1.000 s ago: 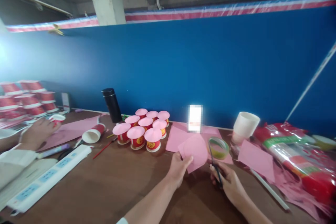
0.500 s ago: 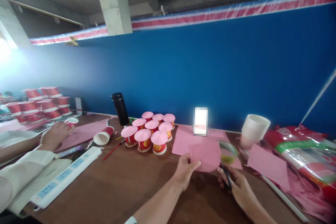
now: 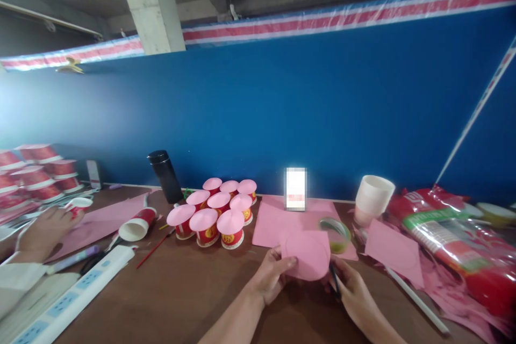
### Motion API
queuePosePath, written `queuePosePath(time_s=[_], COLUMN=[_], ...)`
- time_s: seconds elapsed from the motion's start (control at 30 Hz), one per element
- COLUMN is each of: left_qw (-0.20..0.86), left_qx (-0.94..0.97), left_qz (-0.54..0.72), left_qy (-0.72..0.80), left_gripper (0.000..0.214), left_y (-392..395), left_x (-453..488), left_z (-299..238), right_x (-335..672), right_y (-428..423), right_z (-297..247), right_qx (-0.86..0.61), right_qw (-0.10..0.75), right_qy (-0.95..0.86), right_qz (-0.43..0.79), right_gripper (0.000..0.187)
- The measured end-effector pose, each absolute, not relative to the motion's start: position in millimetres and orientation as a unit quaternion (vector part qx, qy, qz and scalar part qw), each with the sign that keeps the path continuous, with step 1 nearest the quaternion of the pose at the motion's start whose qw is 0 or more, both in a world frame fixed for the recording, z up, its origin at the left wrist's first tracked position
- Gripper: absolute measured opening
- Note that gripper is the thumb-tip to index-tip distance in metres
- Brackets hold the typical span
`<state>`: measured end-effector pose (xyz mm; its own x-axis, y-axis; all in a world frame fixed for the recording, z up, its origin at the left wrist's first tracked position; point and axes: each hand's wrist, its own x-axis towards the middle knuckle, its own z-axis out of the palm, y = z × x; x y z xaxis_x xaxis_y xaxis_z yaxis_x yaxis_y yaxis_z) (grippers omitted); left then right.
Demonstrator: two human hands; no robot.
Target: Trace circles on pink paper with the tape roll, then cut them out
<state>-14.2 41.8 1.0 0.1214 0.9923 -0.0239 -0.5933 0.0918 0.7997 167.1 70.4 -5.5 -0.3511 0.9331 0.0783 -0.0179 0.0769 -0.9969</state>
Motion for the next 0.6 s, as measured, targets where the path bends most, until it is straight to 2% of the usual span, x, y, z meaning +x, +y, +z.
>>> queuePosePath(time_s=[0.13,0.33,0.6], left_qw=[0.687,0.704,0.713], left_qx=[0.326,0.31,0.258], left_qz=[0.581,0.579,0.591], left_qy=[0.29,0.272,0.275], left_gripper=[0.027,0.03,0.019], left_y=[44.8,47.7,51.1], left_x=[-14.8,-13.4,-13.9], left_z=[0.9,8.1,9.9], right_x=[165.0,163.9,162.9], right_y=[72.6,72.9,69.3], right_z=[-6.3,-8.5,-7.0], right_qx=[-0.387,-0.352,-0.378], right_qw=[0.416,0.425,0.399], right_qy=[-0.567,-0.594,-0.614], right_qz=[0.596,0.585,0.566], right_gripper=[0.04,0.032,0.032])
